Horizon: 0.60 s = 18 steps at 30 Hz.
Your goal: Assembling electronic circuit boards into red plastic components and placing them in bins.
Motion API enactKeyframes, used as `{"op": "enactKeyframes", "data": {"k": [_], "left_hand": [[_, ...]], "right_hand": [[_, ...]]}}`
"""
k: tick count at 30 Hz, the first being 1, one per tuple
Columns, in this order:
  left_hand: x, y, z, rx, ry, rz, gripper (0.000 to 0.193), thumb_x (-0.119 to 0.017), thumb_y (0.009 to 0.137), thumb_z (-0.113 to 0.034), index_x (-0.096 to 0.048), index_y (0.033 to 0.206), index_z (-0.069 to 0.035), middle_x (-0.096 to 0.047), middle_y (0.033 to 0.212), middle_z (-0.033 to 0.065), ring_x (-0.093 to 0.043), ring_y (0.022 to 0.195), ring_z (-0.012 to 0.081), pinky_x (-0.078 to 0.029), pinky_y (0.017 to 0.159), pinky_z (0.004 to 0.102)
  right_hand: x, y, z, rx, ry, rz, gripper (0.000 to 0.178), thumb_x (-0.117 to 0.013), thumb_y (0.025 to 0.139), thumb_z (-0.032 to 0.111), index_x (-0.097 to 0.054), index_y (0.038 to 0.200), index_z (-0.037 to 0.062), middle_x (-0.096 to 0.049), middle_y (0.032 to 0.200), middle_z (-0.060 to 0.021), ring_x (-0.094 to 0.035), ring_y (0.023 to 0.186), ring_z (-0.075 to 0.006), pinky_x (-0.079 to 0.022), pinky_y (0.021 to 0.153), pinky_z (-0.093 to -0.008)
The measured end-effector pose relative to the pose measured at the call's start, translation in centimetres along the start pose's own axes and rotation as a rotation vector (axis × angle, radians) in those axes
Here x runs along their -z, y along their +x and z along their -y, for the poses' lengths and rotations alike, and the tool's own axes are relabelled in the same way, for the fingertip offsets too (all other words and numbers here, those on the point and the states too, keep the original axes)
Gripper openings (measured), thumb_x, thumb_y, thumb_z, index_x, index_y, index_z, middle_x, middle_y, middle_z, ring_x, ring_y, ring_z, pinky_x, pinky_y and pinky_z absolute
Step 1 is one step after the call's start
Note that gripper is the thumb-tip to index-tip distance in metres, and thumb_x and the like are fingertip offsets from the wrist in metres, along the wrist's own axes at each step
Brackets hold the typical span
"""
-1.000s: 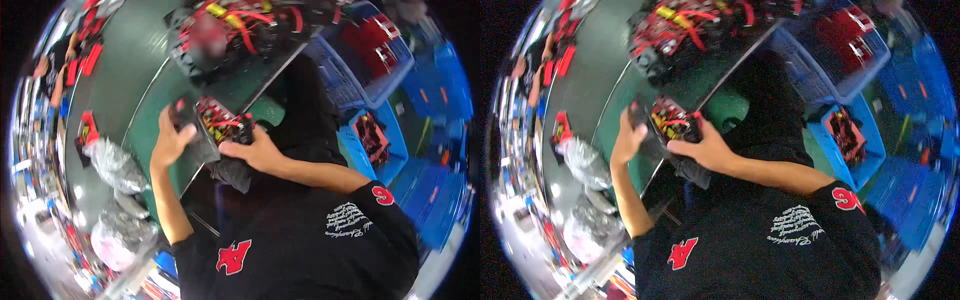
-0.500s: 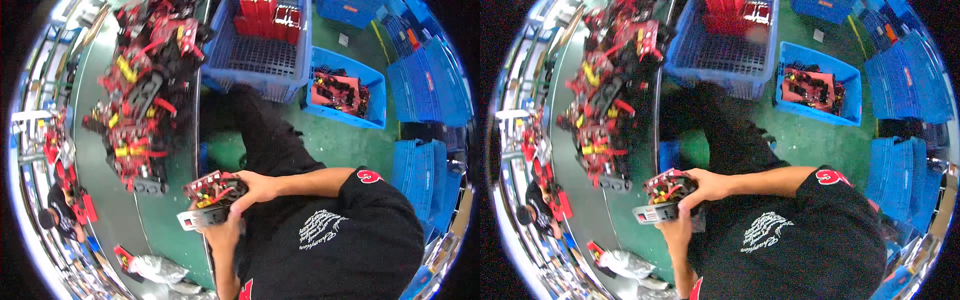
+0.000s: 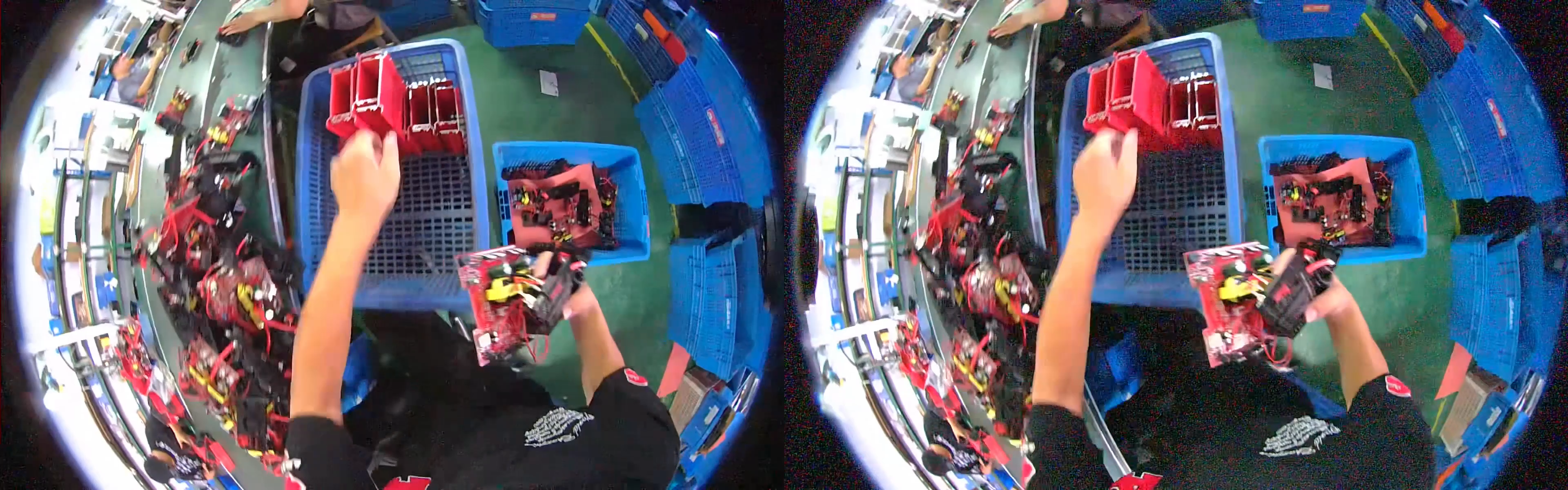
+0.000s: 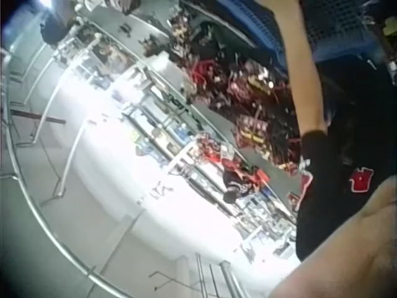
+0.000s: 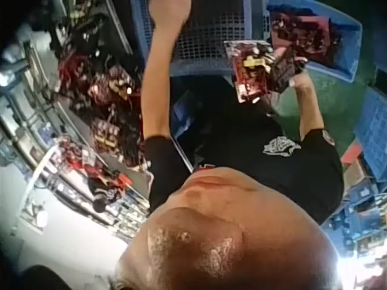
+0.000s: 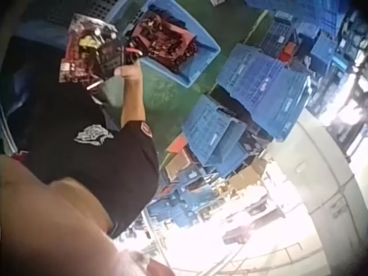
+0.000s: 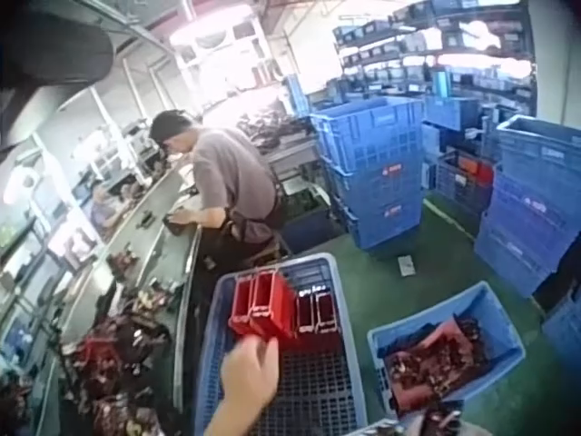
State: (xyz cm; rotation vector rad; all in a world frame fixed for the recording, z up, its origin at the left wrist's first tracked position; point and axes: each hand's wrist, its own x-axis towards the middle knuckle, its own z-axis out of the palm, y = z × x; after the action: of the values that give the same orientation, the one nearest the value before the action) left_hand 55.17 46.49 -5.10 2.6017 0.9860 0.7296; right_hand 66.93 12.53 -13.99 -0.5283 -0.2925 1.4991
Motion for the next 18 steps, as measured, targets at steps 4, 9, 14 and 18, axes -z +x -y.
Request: {"op": "enactKeyframes", "data": {"k": [4, 9, 14, 18], "left_hand": [[-9.5, 12.7, 5.1, -0.137, 0.624, -0.184, 0.040, -0.062, 0.084, -0.042, -0.070, 0.089, -0.004, -0.068, 0.088, 0.0211, -0.066, 0.084, 0.0337, -0.049, 0.077, 0.0510], [-11.7, 17.0, 6.6, -0.048, 0.634, 0.005, 0.020, -0.059, 0.072, -0.023, -0.073, 0.073, -0.008, -0.070, 0.083, 0.0152, -0.069, 0.080, 0.0320, -0.048, 0.077, 0.0499], [0.1, 12.4, 0.7, -0.172, 0.305, -0.174, 0.018, -0.066, 0.079, -0.024, -0.068, 0.077, -0.006, -0.067, 0.078, 0.0151, -0.066, 0.075, 0.0347, -0.050, 0.065, 0.0458], [11.1, -2.1, -6.6, -0.241, 0.469, -0.273, 0.014, -0.066, 0.081, -0.015, -0.059, 0.074, -0.006, -0.054, 0.069, 0.0095, -0.059, 0.062, 0.0274, -0.047, 0.055, 0.0380]], "right_hand": [[1.1, -2.6, -0.4, 0.085, -0.015, -0.221, 0.080, -0.086, 0.042, 0.008, -0.053, 0.114, 0.0004, -0.062, 0.107, -0.0121, -0.066, 0.097, -0.0275, -0.054, 0.089, -0.0399], [-0.7, -3.2, -1.8, -0.017, 0.060, -0.402, 0.074, -0.088, 0.041, 0.013, -0.053, 0.106, 0.0010, -0.063, 0.091, -0.0080, -0.065, 0.079, -0.0204, -0.055, 0.071, -0.0320], [0.0, -1.8, -2.0, -0.106, 0.093, -0.191, 0.075, -0.085, 0.040, 0.010, -0.054, 0.108, 0.0002, -0.064, 0.098, -0.0121, -0.066, 0.088, -0.0236, -0.054, 0.079, -0.0353], [-1.5, 0.6, -1.9, -0.038, 0.189, 0.153, 0.048, -0.074, 0.058, 0.015, -0.056, 0.100, -0.0001, -0.064, 0.095, -0.0212, -0.064, 0.090, -0.0330, -0.052, 0.082, -0.0449]]}}
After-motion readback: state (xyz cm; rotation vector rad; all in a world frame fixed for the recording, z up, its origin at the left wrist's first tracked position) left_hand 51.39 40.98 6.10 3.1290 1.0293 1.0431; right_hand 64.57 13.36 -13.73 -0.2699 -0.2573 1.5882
